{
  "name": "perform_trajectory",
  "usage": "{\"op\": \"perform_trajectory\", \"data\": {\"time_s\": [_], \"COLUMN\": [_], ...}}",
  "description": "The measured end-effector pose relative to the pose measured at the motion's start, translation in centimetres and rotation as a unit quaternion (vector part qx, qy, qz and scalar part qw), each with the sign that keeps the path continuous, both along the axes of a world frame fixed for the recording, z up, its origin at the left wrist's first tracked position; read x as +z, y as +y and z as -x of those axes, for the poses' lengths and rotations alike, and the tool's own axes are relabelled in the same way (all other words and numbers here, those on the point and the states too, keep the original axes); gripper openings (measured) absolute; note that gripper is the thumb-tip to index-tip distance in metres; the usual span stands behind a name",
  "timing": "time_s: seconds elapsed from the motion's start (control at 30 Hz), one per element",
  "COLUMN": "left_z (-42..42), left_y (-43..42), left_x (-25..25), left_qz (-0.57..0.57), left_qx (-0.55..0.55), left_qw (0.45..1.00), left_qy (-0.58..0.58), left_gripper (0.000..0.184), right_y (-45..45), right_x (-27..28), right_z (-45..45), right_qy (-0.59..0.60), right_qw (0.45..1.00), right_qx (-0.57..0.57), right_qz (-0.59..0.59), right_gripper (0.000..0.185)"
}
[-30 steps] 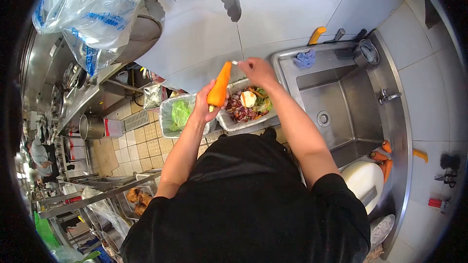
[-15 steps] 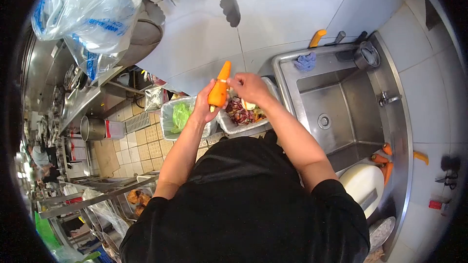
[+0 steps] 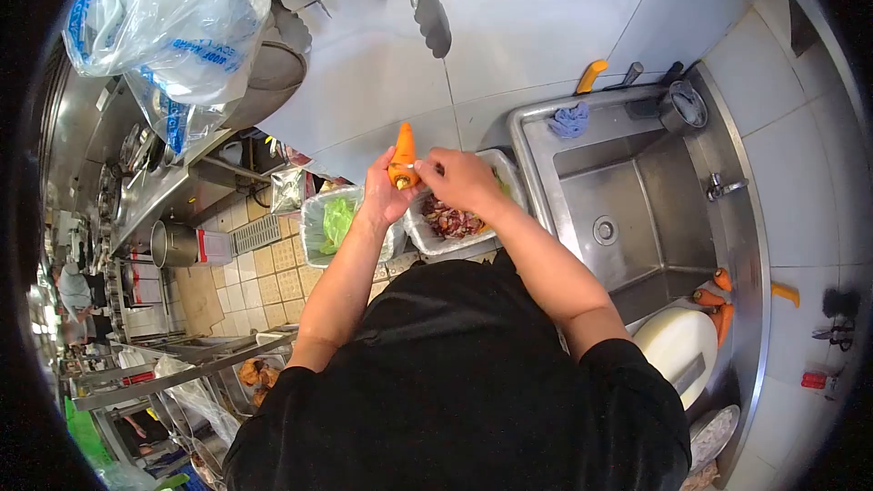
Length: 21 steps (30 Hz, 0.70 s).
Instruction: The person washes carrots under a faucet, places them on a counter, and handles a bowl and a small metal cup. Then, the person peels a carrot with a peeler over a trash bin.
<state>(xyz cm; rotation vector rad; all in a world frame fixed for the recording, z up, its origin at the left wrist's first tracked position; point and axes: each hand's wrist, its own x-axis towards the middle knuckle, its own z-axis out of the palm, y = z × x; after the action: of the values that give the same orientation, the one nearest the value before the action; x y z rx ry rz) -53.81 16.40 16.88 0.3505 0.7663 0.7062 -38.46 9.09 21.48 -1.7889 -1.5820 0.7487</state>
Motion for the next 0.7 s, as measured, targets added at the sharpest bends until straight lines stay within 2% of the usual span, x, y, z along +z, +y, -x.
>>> {"op": "perform_trajectory", "data": {"time_s": [0.17,0.27,0.4,0.47,0.5,0.57,0.7], "left_z": [-0.7,-0.3,0.9,1.1,1.0,0.7,0.3], "left_y": [-0.7,-0.6,-1.0,-1.4,-1.4,-1.3,-0.6], "left_x": [0.6,0.0,0.0,0.1,-0.1,0.0,0.6], "left_qz": [-0.007,-0.01,-0.08,-0.109,-0.108,-0.109,-0.09], "left_qx": [0.01,-0.008,-0.106,-0.141,-0.138,-0.135,-0.087], "left_qw": [1.0,1.0,0.991,0.983,0.984,0.985,0.992], "left_qy": [0.02,0.009,-0.023,-0.038,-0.027,-0.017,0.013], "left_gripper": [0.037,0.037,0.039,0.04,0.04,0.041,0.04], "right_y": [-0.5,-0.6,1.0,2.9,3.8,5.1,3.8], "right_x": [0.1,0.9,-0.3,-1.5,-2.0,-2.5,-0.4], "right_z": [1.0,0.2,-2.0,-3.9,-4.7,-6.0,-4.3], "right_qy": [-0.06,-0.04,-0.01,-0.019,-0.018,-0.036,-0.028], "right_qw": [0.996,0.998,0.999,0.998,0.998,0.987,0.992], "right_qx": [-0.002,0.045,0.036,-0.05,-0.052,-0.156,-0.119], "right_qz": [-0.062,-0.034,0.0,0.024,0.023,-0.019,-0.022], "right_gripper": [0.035,0.035,0.036,0.038,0.038,0.041,0.041]}}
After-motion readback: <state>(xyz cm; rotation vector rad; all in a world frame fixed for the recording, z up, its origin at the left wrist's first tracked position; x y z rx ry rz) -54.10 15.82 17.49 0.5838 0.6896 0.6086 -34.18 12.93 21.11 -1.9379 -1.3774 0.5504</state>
